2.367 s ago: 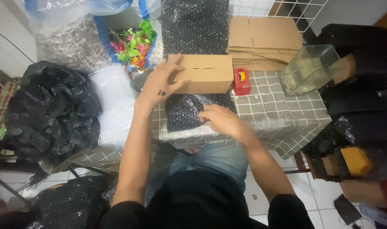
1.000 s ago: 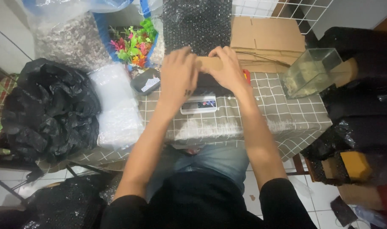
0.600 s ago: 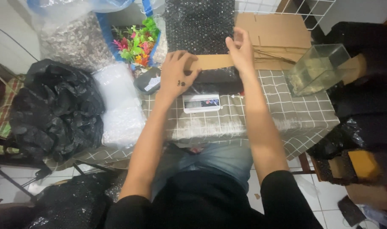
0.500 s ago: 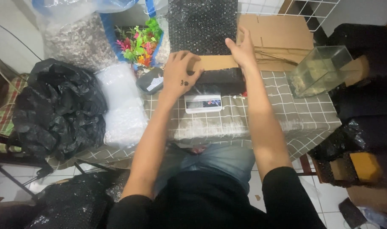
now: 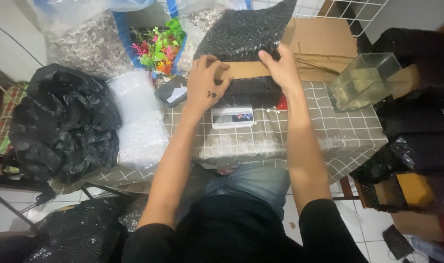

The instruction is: Packaging aquarium stones by assembling boxes, wrapping items in bubble wrap, and scooping stones into bags for weighing on a digital scale.

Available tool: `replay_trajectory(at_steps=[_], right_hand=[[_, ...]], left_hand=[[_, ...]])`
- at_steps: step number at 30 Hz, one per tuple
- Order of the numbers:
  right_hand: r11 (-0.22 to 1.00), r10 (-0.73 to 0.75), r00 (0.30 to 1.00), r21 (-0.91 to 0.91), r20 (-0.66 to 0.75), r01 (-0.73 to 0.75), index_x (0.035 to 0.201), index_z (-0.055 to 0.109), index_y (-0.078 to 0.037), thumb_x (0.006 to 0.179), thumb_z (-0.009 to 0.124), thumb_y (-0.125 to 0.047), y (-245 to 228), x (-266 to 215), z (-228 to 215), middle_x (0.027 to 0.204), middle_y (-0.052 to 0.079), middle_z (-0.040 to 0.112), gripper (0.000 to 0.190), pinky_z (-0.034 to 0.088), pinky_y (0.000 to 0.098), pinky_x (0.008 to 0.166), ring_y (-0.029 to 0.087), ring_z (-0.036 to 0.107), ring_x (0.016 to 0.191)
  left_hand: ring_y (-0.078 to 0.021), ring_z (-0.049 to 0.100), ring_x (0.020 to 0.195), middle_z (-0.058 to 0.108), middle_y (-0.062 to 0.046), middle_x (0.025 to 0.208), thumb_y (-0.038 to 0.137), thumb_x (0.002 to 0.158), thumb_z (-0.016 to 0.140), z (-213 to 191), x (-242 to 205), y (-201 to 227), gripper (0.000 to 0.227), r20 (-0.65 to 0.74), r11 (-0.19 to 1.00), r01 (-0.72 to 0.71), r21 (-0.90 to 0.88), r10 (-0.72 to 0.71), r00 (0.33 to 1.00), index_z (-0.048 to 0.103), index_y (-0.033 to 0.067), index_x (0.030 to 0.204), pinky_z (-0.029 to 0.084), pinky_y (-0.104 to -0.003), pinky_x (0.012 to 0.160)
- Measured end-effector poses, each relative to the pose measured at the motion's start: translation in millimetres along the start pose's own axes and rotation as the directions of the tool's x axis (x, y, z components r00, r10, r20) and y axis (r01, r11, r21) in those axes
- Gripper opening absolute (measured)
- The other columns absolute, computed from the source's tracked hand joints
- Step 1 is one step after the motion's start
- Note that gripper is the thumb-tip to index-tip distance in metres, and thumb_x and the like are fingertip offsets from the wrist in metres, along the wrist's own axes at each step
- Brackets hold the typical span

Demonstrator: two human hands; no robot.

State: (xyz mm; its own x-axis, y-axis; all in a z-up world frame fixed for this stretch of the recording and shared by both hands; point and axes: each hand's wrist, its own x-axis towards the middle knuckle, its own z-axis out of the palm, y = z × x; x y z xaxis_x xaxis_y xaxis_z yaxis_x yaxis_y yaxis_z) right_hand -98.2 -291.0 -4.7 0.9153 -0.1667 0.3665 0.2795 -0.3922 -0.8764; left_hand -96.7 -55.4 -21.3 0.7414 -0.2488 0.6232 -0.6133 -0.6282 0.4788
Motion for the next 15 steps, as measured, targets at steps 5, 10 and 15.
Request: replay_trajectory(at_steps=[5, 10, 15], right_hand=[[0.988, -0.114, 0.987, 0.116, 0.113, 0.101, 0.116, 0.062, 0.004, 0.095, 0.063, -0.001, 3.0, -38.6, -17.2, 0.108, 0.011, 0.068, 0.021, 0.053, 0.0277, 0.083, 0.017, 0.062, 0.093], [0.986, -0.079, 0.973, 0.158, 0.215, 0.045, 0.121, 0.06, 0.005, 0.095, 0.067, -0.01, 17.5, -59.1, -24.7, 0.112, 0.016, 0.069, 0.031, 0.057, 0.0293, 0.081, 0.02, 0.067, 0.093], [0.98, -0.126, 0.963, 0.178, 0.237, 0.085, 0.134, 0.053, 0.003, 0.092, 0.07, -0.002, 21.7, -59.5, -25.1, 0.124, 0.014, 0.065, 0.046, 0.055, 0.0306, 0.092, 0.02, 0.065, 0.104]], left_hand=[[-0.0317, 0.059, 0.113, 0.042, -0.016, 0.136, 0.023, 0.076, 0.084, -2.5, 0.4, 2.9, 0.048, -0.036, 0.999, 0.006, -0.046, -0.007, 0.999, 0.063, 0.0161, 0.119, 0.052, -0.04, 0.091], [-0.0478, 0.039, 0.145, 0.015, -0.025, 0.164, 0.02, 0.076, 0.09, 6.2, 1.8, -7.7, 0.1, 0.03, 0.991, 0.083, -0.108, -0.081, 0.996, 0.031, 0.022, 0.157, 0.042, -0.051, 0.115], [-0.0384, 0.056, 0.128, 0.052, -0.018, 0.147, 0.033, 0.076, 0.089, 7.2, 15.8, -22.9, 0.104, 0.118, 0.997, 0.015, -0.075, -0.006, 0.993, 0.026, 0.0141, 0.157, 0.042, -0.047, 0.109]])
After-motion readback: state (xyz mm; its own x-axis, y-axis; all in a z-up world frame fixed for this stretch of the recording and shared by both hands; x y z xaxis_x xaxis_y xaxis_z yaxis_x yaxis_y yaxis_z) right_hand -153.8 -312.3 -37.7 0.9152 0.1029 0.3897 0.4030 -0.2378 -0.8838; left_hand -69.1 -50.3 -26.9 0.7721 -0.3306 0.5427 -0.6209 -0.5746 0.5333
